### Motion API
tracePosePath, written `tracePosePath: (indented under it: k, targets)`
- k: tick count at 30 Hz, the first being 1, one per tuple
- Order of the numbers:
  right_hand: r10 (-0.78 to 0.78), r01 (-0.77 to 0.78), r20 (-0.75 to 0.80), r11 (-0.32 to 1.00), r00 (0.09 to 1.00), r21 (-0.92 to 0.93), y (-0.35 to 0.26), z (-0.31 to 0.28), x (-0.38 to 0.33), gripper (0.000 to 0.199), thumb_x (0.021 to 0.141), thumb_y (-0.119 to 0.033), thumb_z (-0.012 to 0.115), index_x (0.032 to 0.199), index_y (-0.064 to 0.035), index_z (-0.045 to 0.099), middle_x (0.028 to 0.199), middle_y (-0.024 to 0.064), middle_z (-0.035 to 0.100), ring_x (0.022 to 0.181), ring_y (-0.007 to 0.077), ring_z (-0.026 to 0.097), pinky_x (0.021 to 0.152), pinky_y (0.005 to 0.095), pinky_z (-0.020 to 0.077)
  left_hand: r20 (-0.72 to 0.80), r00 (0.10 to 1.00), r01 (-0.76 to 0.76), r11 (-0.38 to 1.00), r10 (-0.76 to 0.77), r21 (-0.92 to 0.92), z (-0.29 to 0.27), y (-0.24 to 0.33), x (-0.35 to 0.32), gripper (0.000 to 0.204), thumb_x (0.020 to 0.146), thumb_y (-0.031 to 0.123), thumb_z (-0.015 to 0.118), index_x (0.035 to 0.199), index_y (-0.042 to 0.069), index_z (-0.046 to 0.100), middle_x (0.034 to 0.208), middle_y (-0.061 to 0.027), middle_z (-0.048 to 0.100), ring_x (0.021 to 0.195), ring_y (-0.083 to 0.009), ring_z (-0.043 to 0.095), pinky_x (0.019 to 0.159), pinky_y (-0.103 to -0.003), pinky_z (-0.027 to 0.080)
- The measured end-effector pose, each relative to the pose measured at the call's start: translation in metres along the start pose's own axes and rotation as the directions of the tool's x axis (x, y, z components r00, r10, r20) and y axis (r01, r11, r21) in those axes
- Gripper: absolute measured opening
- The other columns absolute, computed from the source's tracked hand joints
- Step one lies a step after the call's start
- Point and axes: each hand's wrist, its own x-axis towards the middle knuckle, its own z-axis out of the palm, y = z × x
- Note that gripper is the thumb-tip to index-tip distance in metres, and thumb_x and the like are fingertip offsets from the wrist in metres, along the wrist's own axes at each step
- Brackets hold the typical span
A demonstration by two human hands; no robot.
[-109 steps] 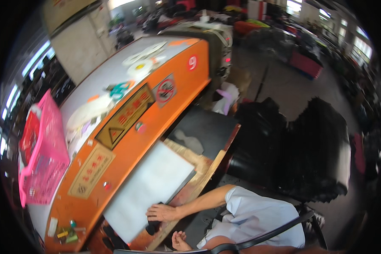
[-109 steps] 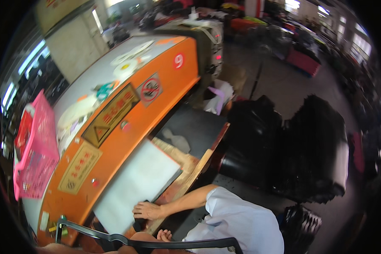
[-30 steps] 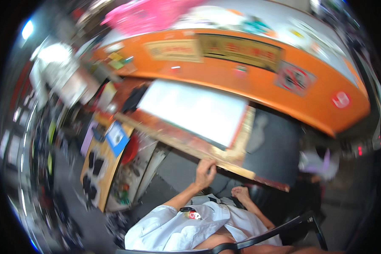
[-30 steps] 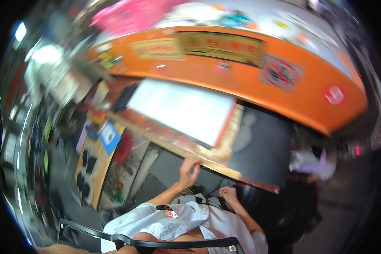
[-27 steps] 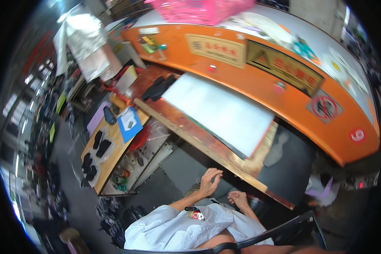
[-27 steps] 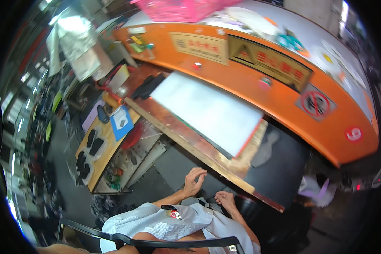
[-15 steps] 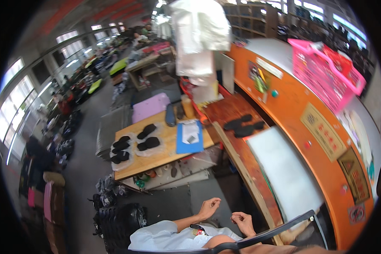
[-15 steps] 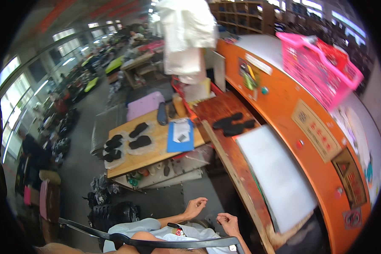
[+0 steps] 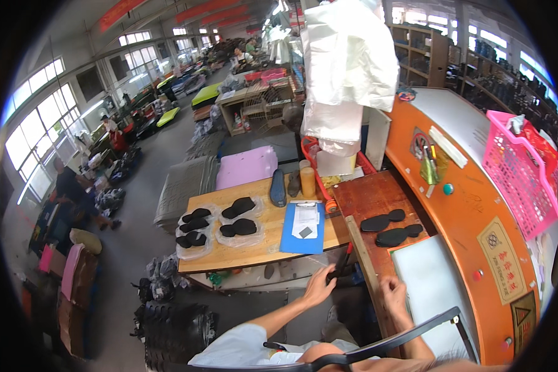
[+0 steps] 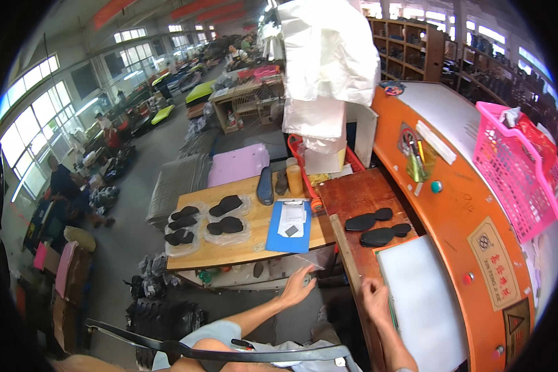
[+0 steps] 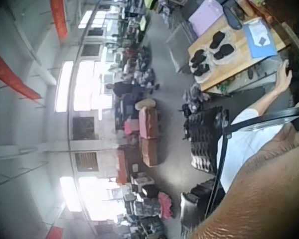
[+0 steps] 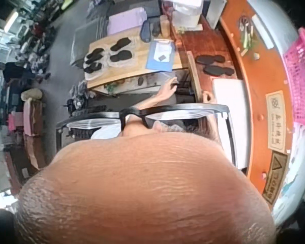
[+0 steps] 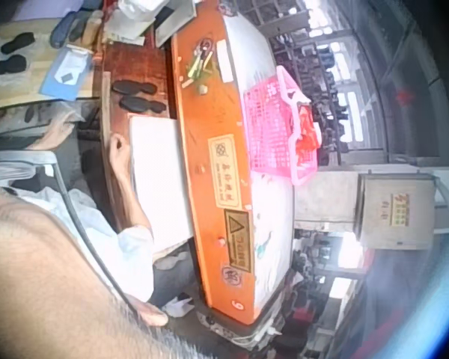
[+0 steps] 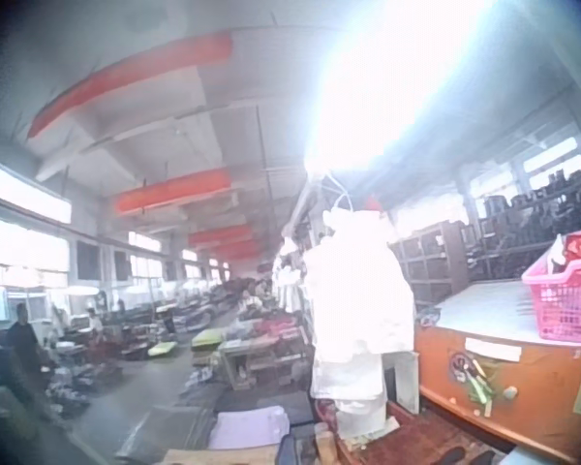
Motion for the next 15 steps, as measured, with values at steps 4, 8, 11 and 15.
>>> tracePosePath:
  k: [4, 8, 11, 15]
  targets:
    - [-0.257, 0.216, -0.098, 0.926, 0.961, -0.311, -0.002, -0.007, 0.114, 0.022, 0.100, -0.015, 0.066, 0.111, 0.0038, 0.072, 0.097, 0.0138, 0.072, 0.094, 0.0250, 0.066, 0.087, 0.0391, 0.0529, 0.000, 0.972, -0.236, 0.972, 0.237, 0.015, 0.032, -0.006, 0.113, 0.061, 0.086, 0.011, 0.069, 0.143, -0.003, 0.052, 0.136, -0.0259, 0.060, 0.130, -0.0446, 0.054, 0.112, -0.051, 0.043]
    - [-0.406, 0.319, 0.015, 0.693, 0.914, -0.647, 0.009, -0.007, 0.239, 0.047, 0.101, -0.024, 0.067, 0.135, 0.0080, 0.060, 0.135, 0.0280, 0.062, 0.128, 0.0450, 0.055, 0.113, 0.0516, 0.0406, 0.146, 0.975, -0.185, 0.977, 0.169, 0.103, 0.076, -0.023, 0.202, 0.072, 0.087, 0.018, 0.070, 0.150, -0.006, 0.043, 0.147, -0.0311, 0.051, 0.140, -0.0488, 0.045, 0.120, -0.054, 0.036]
    - [-0.285, 0.201, 0.047, 0.543, 0.957, -0.815, 0.025, -0.002, 0.301, 0.060, 0.104, -0.036, 0.062, 0.144, 0.0081, 0.052, 0.147, 0.0308, 0.054, 0.133, 0.0505, 0.050, 0.118, 0.0572, 0.0351, 0.260, 0.963, -0.116, 0.979, 0.069, 0.169, 0.098, -0.032, 0.241, 0.078, 0.093, 0.028, 0.068, 0.152, -0.011, 0.037, 0.149, -0.0327, 0.048, 0.143, -0.0485, 0.042, 0.123, -0.054, 0.031]
    - [-0.063, 0.156, 0.144, 0.509, 0.988, -0.846, 0.038, 0.004, 0.334, 0.068, 0.102, -0.043, 0.063, 0.144, 0.0088, 0.052, 0.151, 0.0318, 0.051, 0.133, 0.0540, 0.050, 0.116, 0.0623, 0.0365, 0.406, 0.913, -0.080, 0.958, -0.040, 0.274, 0.105, -0.038, 0.245, 0.078, 0.096, 0.031, 0.065, 0.153, -0.012, 0.035, 0.149, -0.0318, 0.048, 0.143, -0.0480, 0.042, 0.123, -0.056, 0.028]
